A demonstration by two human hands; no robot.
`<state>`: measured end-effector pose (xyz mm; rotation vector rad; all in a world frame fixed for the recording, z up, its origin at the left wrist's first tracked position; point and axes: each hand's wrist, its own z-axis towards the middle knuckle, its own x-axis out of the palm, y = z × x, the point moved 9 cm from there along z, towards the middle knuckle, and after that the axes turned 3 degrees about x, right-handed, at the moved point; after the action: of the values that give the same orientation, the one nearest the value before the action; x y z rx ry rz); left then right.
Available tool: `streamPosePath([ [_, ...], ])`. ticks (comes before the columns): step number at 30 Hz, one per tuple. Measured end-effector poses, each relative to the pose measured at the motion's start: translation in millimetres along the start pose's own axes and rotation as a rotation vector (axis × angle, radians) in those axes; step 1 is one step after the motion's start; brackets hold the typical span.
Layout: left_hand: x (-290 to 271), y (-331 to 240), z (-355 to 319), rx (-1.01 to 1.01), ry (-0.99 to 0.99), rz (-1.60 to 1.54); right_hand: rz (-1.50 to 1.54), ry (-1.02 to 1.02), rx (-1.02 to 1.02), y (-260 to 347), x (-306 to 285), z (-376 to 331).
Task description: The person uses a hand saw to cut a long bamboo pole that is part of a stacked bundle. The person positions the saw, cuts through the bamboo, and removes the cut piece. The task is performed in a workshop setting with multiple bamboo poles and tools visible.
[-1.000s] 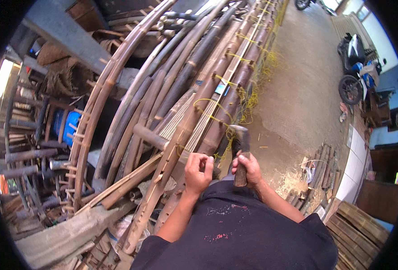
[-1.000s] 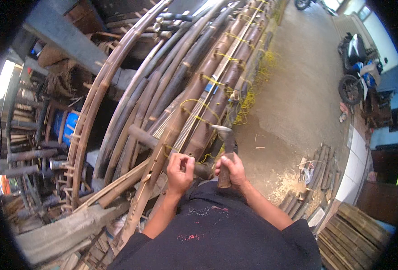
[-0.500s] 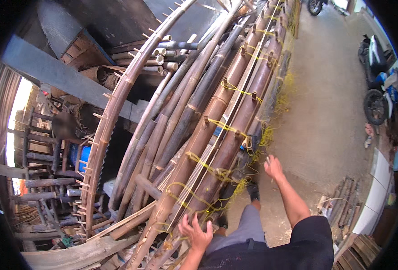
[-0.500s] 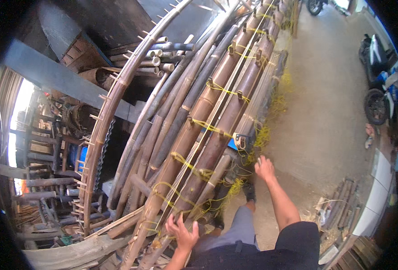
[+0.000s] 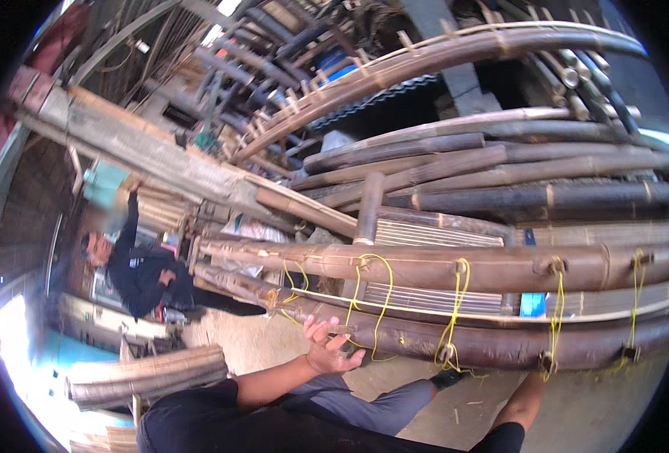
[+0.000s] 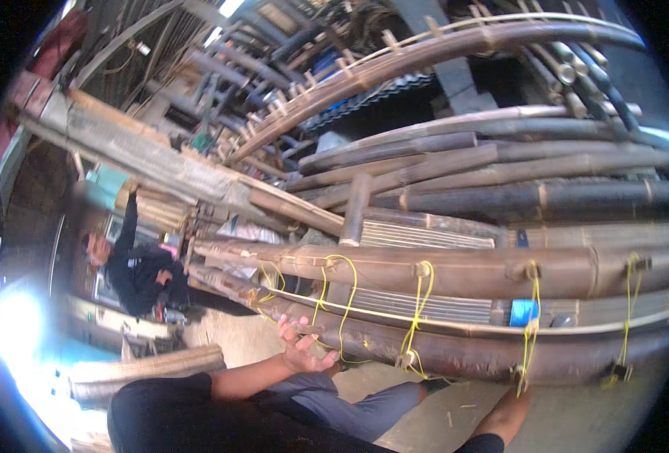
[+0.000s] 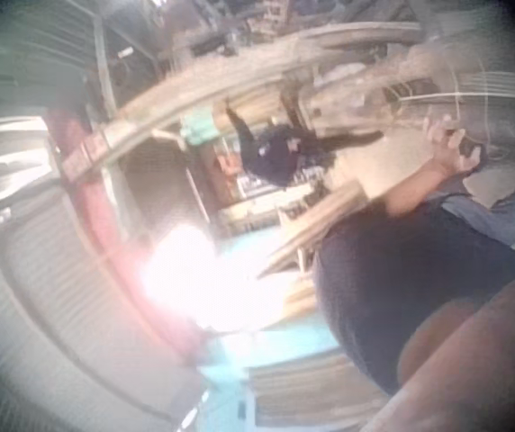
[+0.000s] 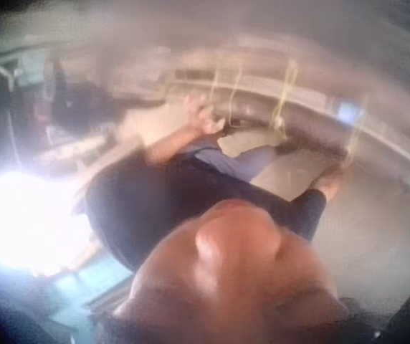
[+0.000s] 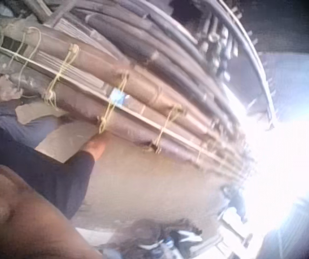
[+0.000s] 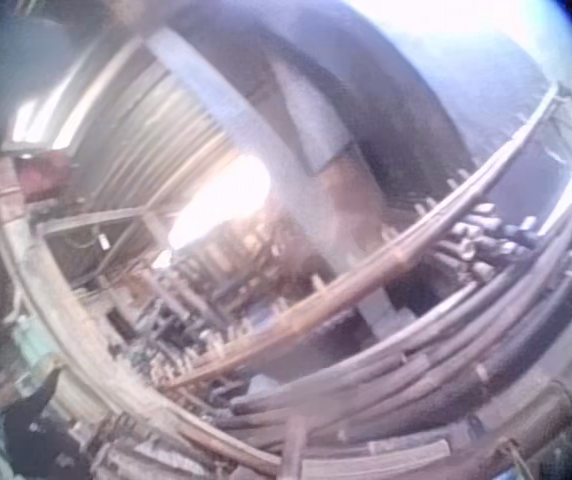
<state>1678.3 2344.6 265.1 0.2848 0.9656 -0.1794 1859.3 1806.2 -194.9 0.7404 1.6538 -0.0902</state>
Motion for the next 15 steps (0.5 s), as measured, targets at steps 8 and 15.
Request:
streamPosePath([
  [8,2,-10,-4,-0.029,-0.082,-0.021,-0.110,0.119,-0.051,-10,-1,2],
  [15,-2,-2,3,-0.047,-0.111,-0.098,-0.100,0.186,-0.138,0,-6,-25],
])
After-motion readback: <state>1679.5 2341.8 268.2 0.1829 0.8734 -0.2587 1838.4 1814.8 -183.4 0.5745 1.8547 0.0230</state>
